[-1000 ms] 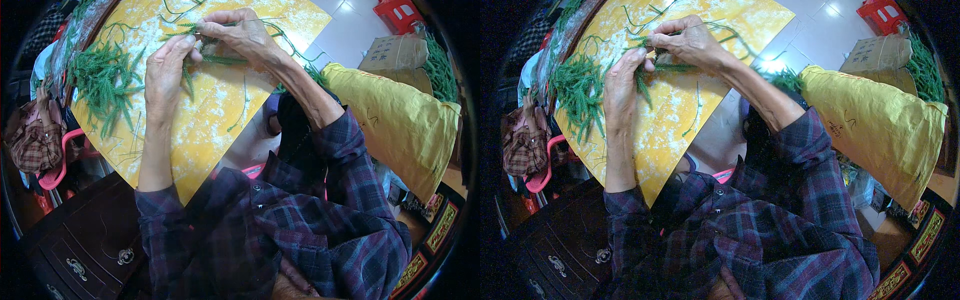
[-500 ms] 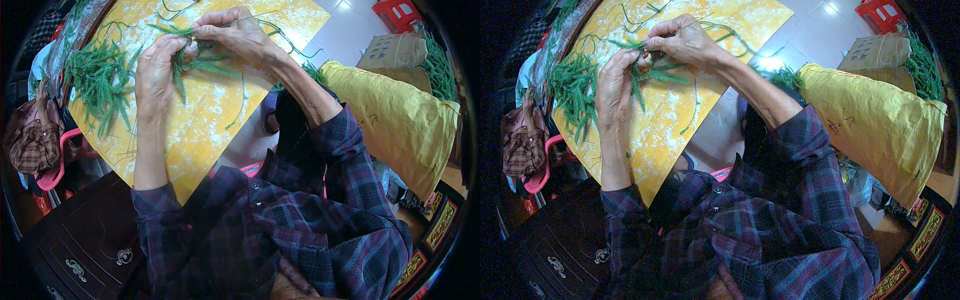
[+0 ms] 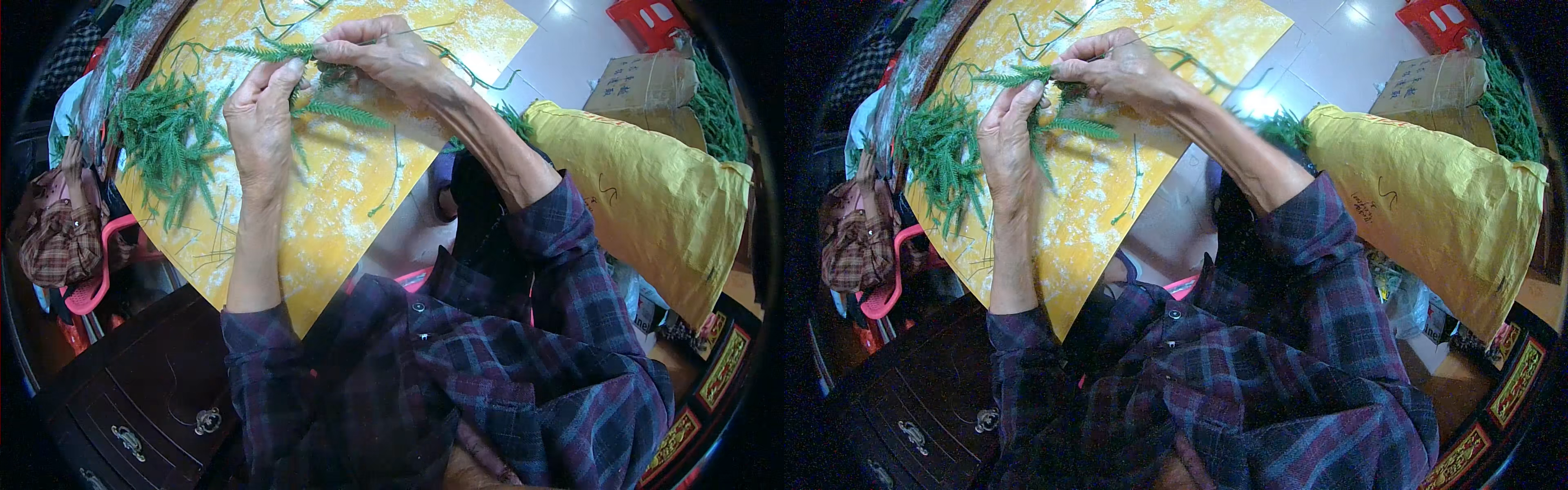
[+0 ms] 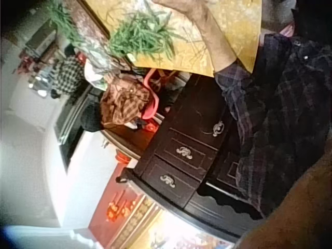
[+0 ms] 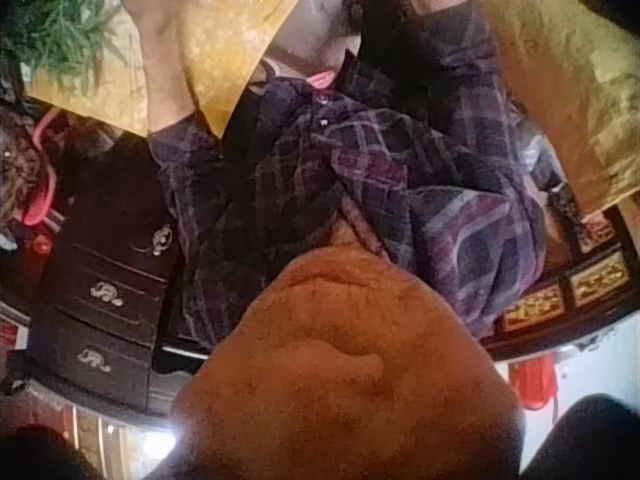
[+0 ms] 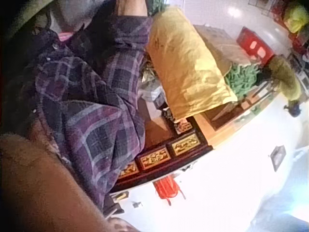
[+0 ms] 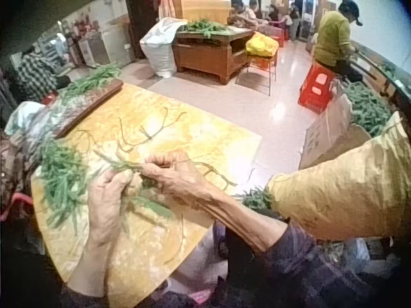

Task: Assembling artificial pine branches by twisting green plastic needles onto a wire frame.

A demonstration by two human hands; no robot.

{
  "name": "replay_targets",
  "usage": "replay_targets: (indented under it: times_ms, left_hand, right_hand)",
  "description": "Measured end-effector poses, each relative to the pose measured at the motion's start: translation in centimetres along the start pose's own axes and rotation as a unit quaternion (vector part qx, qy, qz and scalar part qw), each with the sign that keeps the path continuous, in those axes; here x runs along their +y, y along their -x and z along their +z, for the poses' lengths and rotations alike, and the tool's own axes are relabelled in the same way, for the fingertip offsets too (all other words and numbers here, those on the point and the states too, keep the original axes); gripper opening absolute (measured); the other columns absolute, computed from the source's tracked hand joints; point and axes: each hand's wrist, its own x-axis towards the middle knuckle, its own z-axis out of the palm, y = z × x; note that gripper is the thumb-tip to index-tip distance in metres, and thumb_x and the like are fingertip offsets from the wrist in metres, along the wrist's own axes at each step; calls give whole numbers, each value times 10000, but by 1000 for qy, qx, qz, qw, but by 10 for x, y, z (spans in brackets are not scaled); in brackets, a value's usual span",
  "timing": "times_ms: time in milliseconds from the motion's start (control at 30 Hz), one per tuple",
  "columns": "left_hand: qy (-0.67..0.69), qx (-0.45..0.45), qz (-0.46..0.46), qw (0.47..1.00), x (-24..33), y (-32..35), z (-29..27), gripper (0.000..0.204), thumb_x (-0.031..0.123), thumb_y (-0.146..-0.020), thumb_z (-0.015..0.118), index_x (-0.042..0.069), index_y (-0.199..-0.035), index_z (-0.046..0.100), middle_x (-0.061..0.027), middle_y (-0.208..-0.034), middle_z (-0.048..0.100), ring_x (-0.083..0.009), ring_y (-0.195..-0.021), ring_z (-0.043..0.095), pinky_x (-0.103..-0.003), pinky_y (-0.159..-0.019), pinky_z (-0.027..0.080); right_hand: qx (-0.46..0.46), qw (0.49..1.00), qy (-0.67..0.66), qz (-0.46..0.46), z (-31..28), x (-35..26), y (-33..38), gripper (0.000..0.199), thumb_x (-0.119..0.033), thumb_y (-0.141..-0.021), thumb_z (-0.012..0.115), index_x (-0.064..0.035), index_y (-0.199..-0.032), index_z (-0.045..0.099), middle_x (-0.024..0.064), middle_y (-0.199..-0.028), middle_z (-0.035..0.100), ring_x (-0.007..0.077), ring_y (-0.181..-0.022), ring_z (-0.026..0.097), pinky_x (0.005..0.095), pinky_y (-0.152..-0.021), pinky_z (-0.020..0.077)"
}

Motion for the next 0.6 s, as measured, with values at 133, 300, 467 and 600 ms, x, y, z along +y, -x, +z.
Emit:
replay_targets:
  times_ms: [133, 300, 467, 600]
  left_hand:
    - [9, -4, 1, 1000, -2, -3, 1, 143, 116, -861, 609, -6, -928, 644, -7, -793, 631, -58, -698, 545, -205, -651, 443]
    - [73, -34, -41, 996, -3, -1, 3, 148, 121, -865, 603, 1, -941, 642, -7, -802, 633, -60, -707, 544, -203, -668, 440]
    - [50, -31, -27, 998, -4, 1, 5, 176, 134, -875, 597, -14, -959, 640, -23, -825, 643, -62, -705, 543, -199, -680, 440]
    - [36, -30, -5, 999, -5, 1, 2, 174, 124, -878, 594, -15, -971, 642, -30, -837, 647, -65, -724, 553, -200, -688, 445]
  right_hand:
    - [26, 998, 18, -49, 1, -3, 3, 141, -164, -808, 698, -39, -874, 692, -5, -743, 644, 43, -650, 567, 195, -567, 457]
    - [-32, 993, 68, -93, -3, -1, -1, 166, -146, -815, 692, -30, -933, 672, 2, -778, 644, 44, -684, 569, 192, -583, 457]
    - [17, 996, -60, -66, -2, 9, -5, 172, -144, -816, 693, -26, -940, 673, 2, -765, 642, 41, -659, 558, 187, -567, 448]
    - [9, 999, -47, -27, -1, -5, 4, 164, -144, -811, 698, -33, -931, 682, 0, -739, 635, 40, -619, 538, 187, -535, 434]
